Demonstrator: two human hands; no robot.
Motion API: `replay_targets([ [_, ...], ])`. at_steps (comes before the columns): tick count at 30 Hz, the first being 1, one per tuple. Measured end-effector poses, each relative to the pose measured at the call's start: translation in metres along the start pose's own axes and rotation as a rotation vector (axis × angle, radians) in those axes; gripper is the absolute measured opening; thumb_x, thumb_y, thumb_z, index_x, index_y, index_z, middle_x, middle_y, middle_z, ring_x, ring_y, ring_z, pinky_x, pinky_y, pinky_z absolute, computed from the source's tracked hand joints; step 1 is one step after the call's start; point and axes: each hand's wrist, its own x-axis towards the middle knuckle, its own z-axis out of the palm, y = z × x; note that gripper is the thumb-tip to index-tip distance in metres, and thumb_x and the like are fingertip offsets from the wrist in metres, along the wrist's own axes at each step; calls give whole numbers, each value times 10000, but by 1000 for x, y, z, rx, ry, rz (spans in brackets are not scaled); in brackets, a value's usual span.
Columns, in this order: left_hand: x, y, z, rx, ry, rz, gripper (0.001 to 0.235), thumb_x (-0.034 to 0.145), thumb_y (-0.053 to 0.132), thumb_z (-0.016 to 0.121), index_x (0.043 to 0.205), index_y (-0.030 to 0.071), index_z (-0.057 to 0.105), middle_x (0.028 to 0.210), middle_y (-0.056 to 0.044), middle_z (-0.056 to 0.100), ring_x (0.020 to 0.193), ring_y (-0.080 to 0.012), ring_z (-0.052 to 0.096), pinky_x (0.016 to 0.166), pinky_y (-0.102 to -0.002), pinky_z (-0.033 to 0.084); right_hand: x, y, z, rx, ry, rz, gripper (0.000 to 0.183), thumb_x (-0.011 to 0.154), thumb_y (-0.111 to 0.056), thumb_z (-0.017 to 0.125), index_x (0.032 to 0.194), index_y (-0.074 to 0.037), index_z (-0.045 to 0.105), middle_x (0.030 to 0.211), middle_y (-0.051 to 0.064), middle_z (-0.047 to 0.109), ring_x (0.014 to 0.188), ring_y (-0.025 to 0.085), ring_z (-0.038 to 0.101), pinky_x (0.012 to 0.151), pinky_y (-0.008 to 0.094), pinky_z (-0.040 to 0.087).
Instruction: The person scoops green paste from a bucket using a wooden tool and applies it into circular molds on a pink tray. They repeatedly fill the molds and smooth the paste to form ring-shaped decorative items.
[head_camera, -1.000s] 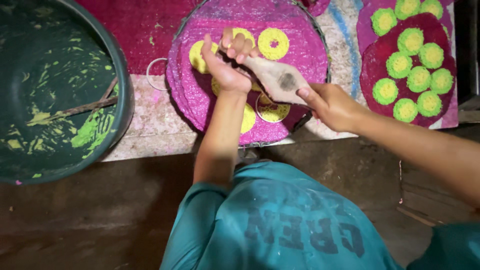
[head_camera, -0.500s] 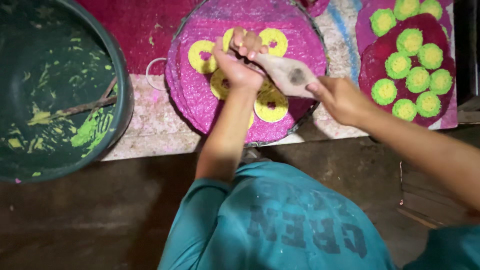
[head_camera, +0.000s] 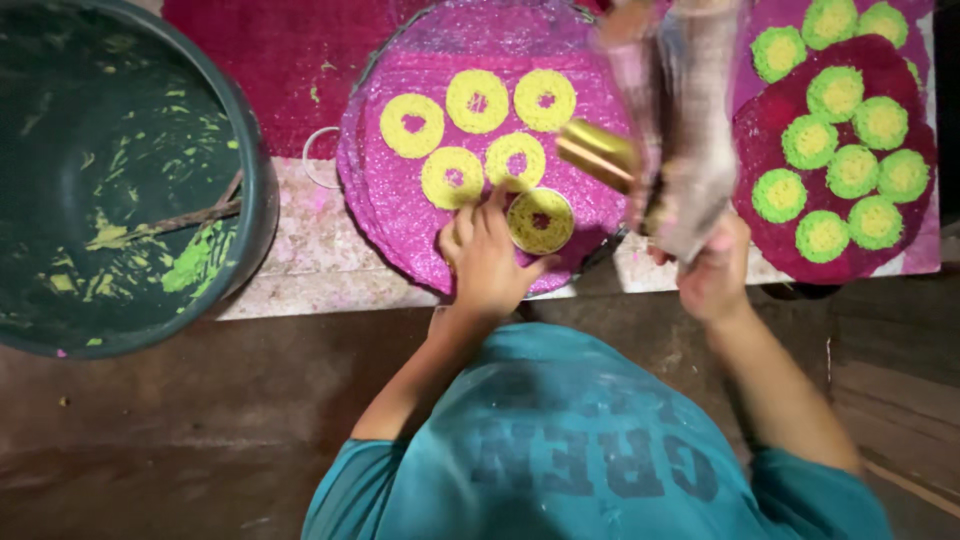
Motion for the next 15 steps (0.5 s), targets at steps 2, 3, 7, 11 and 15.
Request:
replay_targets([
  [2, 2, 5, 8, 48, -22, 8, 1217, 634, 554, 880, 1540, 24, 264, 1427, -207, 460, 1404, -394, 331, 1118, -639, 174, -13, 11, -6, 30, 78, -15, 770, 1002, -723, 554, 1107, 40, 573, 923, 117, 614, 655, 177, 566, 566, 322, 448],
  [3, 3, 6, 11, 83, -29, 18, 1225, 631, 551, 877, 1542, 12, 261, 1405, -212, 473, 1390, -390, 344, 1110, -639, 177, -20, 16, -10, 69, 91, -43, 811, 983, -760, 523, 1148, 33, 560, 938, 105, 601, 681, 179, 565, 591, 329, 459],
  [7, 2, 8, 18, 133, 46, 53, 1156, 716, 520, 870, 1558, 10, 263, 1379, -194, 516, 1372, -356, 381, 1121, -648, 178, -47, 39, -31, 98, 181, -38, 851, 970, -807, 482, 1149, 24, 535, 794, 81, 535, 633, 190, 552, 612, 357, 457],
  [11, 5, 12, 24, 93, 127, 132, 1089, 745, 482, 876, 1544, 35, 287, 1376, -188, 525, 1372, -340, 405, 1132, -634, 190, -78, 58, -61, 119, 261, -21, 844, 968, -814, 477, 1135, 13, 517, 806, 79, 506, 684, 215, 554, 619, 374, 458],
  [15, 57, 26, 35, 85, 60, 178, 1081, 723, 473, 884, 1530, 39, 310, 1398, -207, 514, 1398, -366, 400, 1161, -658, 178, -96, 61, -87, 108, 266, -47, 846, 993, -821, 467, 1013, 24, 506, 770, 100, 529, 662, 222, 552, 647, 383, 469],
])
